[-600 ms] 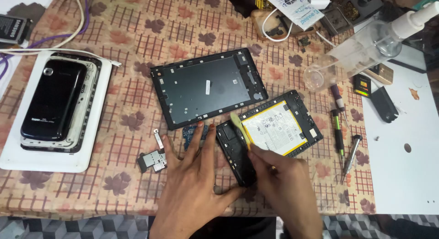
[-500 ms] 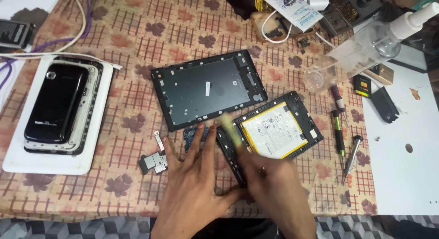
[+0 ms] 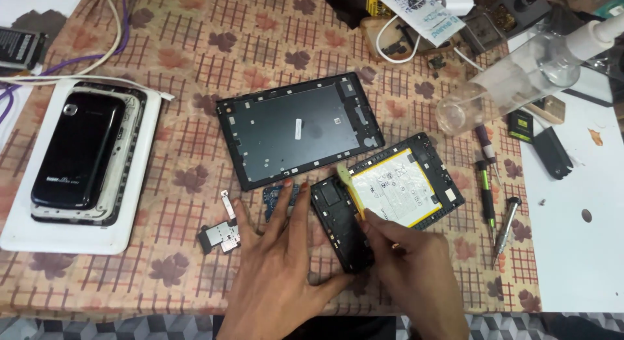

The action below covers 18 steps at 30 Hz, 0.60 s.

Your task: The person cleans the interior of a disassembled tablet using a toothbrush and a screwdriver. They brush the battery area and use the screwdriver to pry at components near the battery connector.

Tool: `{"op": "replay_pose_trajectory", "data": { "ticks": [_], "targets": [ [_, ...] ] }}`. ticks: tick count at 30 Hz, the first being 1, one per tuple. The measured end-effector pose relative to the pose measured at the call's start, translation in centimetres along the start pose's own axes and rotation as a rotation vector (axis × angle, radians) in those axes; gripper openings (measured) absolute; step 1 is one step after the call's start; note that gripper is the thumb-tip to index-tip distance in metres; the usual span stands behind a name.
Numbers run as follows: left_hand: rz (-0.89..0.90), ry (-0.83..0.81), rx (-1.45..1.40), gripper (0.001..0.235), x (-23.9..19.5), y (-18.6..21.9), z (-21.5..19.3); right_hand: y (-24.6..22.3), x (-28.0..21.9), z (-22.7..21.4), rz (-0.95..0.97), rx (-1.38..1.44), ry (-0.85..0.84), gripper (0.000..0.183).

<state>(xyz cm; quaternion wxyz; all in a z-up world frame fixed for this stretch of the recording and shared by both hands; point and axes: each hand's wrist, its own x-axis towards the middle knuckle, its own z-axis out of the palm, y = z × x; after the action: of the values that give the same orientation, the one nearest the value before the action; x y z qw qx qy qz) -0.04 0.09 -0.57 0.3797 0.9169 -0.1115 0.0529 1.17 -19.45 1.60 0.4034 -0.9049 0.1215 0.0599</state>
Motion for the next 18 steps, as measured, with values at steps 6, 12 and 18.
{"op": "replay_pose_trajectory", "data": {
  "ticks": [6, 12, 18],
  "targets": [
    [0.04, 0.034, -0.026, 0.129, 0.1, 0.2, -0.3, 0.3, -0.8, 0.1, -0.722, -0.03, -0.02, 0.021],
    [0.015, -0.002, -0.012, 0.126, 0.1, 0.3, -0.3, -2.4, -1.2, -0.3, -0.598, -0.111, -0.036, 0.021],
    [0.038, 0.046, -0.02, 0.125, -0.3, 0.2, -0.2, -0.5, -1.3, -0.1, -0.297, -0.069, -0.143, 0.018]
  ]
}}
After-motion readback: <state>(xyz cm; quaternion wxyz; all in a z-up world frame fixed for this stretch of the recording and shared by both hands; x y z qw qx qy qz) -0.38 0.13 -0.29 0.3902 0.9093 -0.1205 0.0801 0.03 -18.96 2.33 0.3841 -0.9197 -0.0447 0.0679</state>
